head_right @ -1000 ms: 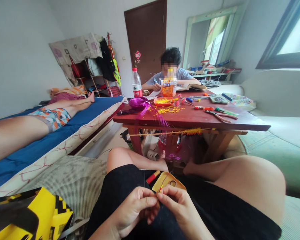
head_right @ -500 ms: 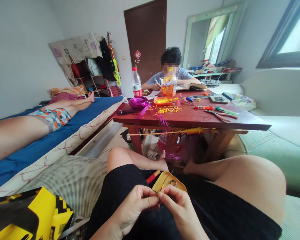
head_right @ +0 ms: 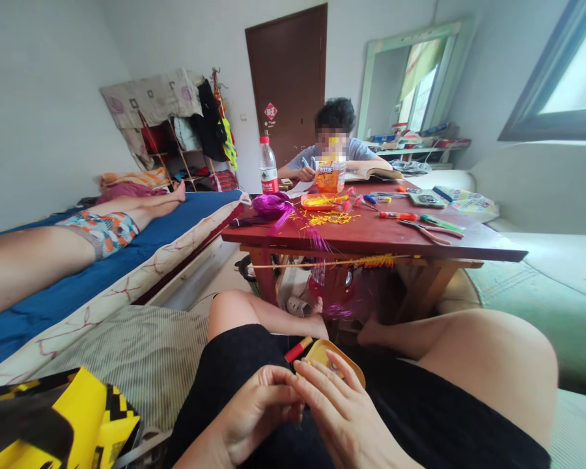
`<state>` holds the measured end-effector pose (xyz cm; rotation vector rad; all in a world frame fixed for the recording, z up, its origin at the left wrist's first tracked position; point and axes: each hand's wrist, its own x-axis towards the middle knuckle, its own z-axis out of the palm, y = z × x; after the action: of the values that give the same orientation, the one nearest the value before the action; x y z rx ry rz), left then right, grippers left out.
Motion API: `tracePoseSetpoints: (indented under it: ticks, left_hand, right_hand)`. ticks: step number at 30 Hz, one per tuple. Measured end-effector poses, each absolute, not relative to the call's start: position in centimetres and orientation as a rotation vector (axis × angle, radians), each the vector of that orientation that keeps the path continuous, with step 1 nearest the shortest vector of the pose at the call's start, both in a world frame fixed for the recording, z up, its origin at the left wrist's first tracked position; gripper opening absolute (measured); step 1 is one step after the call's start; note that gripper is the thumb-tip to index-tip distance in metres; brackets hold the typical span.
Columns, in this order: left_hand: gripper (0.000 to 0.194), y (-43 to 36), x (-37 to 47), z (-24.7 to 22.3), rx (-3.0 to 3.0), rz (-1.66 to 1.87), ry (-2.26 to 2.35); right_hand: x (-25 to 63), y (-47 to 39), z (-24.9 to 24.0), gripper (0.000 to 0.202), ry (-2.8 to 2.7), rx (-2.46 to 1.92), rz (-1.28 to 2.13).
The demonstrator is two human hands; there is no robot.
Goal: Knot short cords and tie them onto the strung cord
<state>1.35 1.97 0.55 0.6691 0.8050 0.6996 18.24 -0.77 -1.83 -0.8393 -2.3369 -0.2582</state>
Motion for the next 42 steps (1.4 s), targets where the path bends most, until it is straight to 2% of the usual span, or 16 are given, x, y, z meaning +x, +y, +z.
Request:
tracePoseSetpoints:
  ticks: [6,10,14,18,22,27,31,37,42]
  left_hand:
    - [0.004,2.5,1.4,0.7,0.637,0.690,0.844]
    - [0.009,2.8,1.5,1.2,0.575,0.501,0.790]
    - [0.010,2.8,1.6,1.7,0.549,0.428,0.708]
    - [0.007,2.7,1.6,2.2,0.604,0.510,0.719]
    - [0.001,2.7,1.4,3.2,0.954,0.679,0.870]
    - [0.011,2.7,1.6,4.1,1.633,0.828,1.069]
    - [0.014,2.3,1.9,4.0,1.901,0.900,1.131]
    - [0.016,2.2,2.0,3.7,1.918,1.001,1.077]
    - [0.012,3.2,1.9,3.2,1.239,0.931,0.893]
  right_hand:
    - [18.1,-0.5,2.0,0.036,-2.516,-0.713,-0.209]
    - [18.5,0.2,5.5,0.032,-2.690,-0.388,-0.345]
    - [19.0,0.7,6.9,0.036,-2.680,-0.194,-0.375]
    - [19.0,0.8,6.3,0.040,-2.605,-0.391,-0.191]
    - [18.4,1.0,4.6,0.034,-2.406,-0.748,0.213]
    - [17.6,1.6,3.6,0.017,-2.097,-1.075,0.698]
    - [17.1,1.9,4.1,0.016,-1.877,-1.202,0.980]
    - [16.6,2.0,4.1,0.021,-1.755,-1.245,1.042]
    - [16.6,1.8,3.7,0.023,-1.850,-1.236,0.859]
